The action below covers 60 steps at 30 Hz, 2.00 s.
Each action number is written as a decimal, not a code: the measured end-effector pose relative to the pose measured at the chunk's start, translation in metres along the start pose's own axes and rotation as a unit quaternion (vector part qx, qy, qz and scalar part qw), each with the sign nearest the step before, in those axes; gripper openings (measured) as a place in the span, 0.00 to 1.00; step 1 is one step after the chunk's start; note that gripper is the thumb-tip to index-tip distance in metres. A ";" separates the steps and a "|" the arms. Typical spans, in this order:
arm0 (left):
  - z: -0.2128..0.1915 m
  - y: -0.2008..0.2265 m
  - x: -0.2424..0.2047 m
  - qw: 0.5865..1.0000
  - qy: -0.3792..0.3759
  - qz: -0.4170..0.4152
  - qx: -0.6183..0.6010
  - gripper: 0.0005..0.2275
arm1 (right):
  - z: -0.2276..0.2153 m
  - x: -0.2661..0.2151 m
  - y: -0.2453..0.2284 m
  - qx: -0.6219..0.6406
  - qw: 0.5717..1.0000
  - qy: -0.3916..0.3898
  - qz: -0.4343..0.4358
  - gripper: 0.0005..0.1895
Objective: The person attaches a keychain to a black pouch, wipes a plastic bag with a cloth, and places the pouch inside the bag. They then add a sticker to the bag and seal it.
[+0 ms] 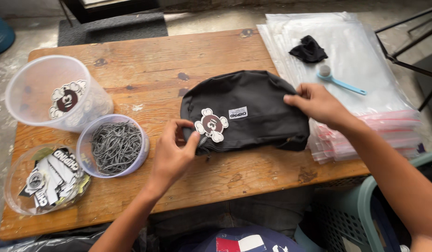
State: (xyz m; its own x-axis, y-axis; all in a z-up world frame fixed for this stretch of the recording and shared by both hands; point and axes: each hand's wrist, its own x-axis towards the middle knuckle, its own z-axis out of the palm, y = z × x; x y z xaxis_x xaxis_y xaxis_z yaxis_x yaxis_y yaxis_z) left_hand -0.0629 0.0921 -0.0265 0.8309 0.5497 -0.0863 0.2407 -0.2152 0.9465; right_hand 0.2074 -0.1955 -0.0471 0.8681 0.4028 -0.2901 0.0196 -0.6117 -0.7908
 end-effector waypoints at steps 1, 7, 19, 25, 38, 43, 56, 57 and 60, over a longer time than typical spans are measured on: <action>0.003 0.003 0.008 1.000 -0.006 0.003 0.000 0.11 | 0.000 -0.021 0.003 0.001 1.000 0.006 0.003 0.16; 0.025 0.038 0.029 0.992 -0.035 0.065 -0.104 0.11 | -0.007 -0.137 -0.003 0.144 0.985 0.055 0.077 0.13; 0.205 0.160 -0.024 0.901 -0.397 0.157 -0.082 0.05 | -0.106 -0.369 0.090 0.151 0.909 0.323 0.216 0.14; 0.334 0.153 -0.079 0.782 -0.509 0.345 0.105 0.10 | -0.120 -0.450 0.144 0.054 0.839 0.347 0.414 0.11; 0.423 0.072 -0.127 0.465 -0.598 0.465 0.459 0.13 | -0.080 -0.442 0.301 -0.138 0.834 -0.029 0.534 0.18; 0.349 0.114 -0.074 0.626 -0.483 0.596 0.140 0.13 | -0.112 -0.383 0.255 -0.360 0.814 -0.002 0.456 0.26; 0.231 0.070 0.070 0.752 -0.327 0.528 0.221 0.18 | -0.108 -0.041 0.053 -0.440 0.866 0.160 -0.172 0.14; 0.232 0.068 0.073 0.741 -0.337 0.541 0.214 0.19 | -0.102 -0.012 0.054 -0.447 0.860 0.157 -0.187 0.16; 0.238 0.066 0.082 0.723 -0.323 0.572 0.213 0.17 | -0.096 0.029 0.056 -0.501 0.845 0.129 -0.136 0.21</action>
State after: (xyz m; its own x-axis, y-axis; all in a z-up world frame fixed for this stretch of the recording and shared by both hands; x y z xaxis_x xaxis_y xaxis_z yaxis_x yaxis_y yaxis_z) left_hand 0.1412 -0.0692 -0.0450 0.6356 -0.6479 0.4199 -0.7721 -0.5346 0.3437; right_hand 0.2811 -0.2836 -0.0485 0.8404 0.5388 0.0590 0.5339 -0.8416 0.0813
